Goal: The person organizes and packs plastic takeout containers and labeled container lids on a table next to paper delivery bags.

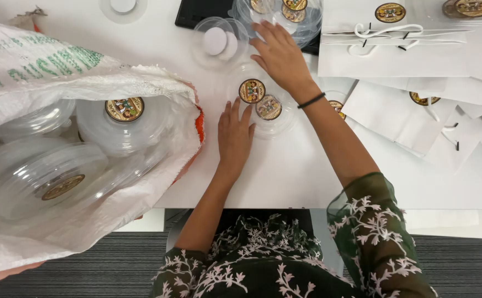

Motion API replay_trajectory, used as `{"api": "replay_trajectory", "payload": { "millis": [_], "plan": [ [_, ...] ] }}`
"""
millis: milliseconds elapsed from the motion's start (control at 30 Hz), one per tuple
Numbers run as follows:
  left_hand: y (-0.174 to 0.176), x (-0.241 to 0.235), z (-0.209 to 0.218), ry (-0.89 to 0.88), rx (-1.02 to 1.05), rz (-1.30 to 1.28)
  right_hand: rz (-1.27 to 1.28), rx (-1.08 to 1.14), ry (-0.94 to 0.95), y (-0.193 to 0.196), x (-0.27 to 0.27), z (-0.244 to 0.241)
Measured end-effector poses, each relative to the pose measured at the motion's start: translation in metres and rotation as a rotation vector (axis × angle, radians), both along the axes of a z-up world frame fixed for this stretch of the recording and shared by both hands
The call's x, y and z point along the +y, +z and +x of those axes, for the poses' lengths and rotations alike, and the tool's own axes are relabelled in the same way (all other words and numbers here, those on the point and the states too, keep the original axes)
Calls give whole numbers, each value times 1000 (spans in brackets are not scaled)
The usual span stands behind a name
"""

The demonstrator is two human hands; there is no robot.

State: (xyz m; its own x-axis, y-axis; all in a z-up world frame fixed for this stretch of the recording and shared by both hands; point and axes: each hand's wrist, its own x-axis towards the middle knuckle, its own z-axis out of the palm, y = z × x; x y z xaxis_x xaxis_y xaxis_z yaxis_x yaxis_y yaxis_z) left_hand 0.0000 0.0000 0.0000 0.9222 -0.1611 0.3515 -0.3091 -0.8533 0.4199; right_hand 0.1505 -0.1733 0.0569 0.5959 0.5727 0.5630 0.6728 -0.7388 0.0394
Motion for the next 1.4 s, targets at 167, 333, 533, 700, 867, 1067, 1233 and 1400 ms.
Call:
{"api": "replay_trajectory", "payload": {
  "millis": [167, 333, 533, 700, 867, 1067, 1233, 1400],
  "plan": [
    [-4, 8, 9, -20, -14, -11, 79, 110, -138, -2, -49, -73],
    [24, 20, 8, -12, -34, -65, 23, 198, -193, -1, -70, -132],
    [66, 24, -21, 45, -80, -60, 56, 231, -223, -22, -82, -148],
    [73, 27, -52, -35, -115, -132, 173, 61, -273, -6, -81, -161],
    [56, 30, -72, -121, -147, -230, 436, 94, -472, 1, -91, -202],
    [35, 28, -88, -190, -190, -396, 1412, 559, -281, -18, -95, -238],
    [34, 30, -92, -372, -155, -439, 1696, 878, -376, -35, -70, -251],
    [32, 41, -89, -573, -44, -333, 1818, 1092, -244, -58, -61, -260]
  ]
}}
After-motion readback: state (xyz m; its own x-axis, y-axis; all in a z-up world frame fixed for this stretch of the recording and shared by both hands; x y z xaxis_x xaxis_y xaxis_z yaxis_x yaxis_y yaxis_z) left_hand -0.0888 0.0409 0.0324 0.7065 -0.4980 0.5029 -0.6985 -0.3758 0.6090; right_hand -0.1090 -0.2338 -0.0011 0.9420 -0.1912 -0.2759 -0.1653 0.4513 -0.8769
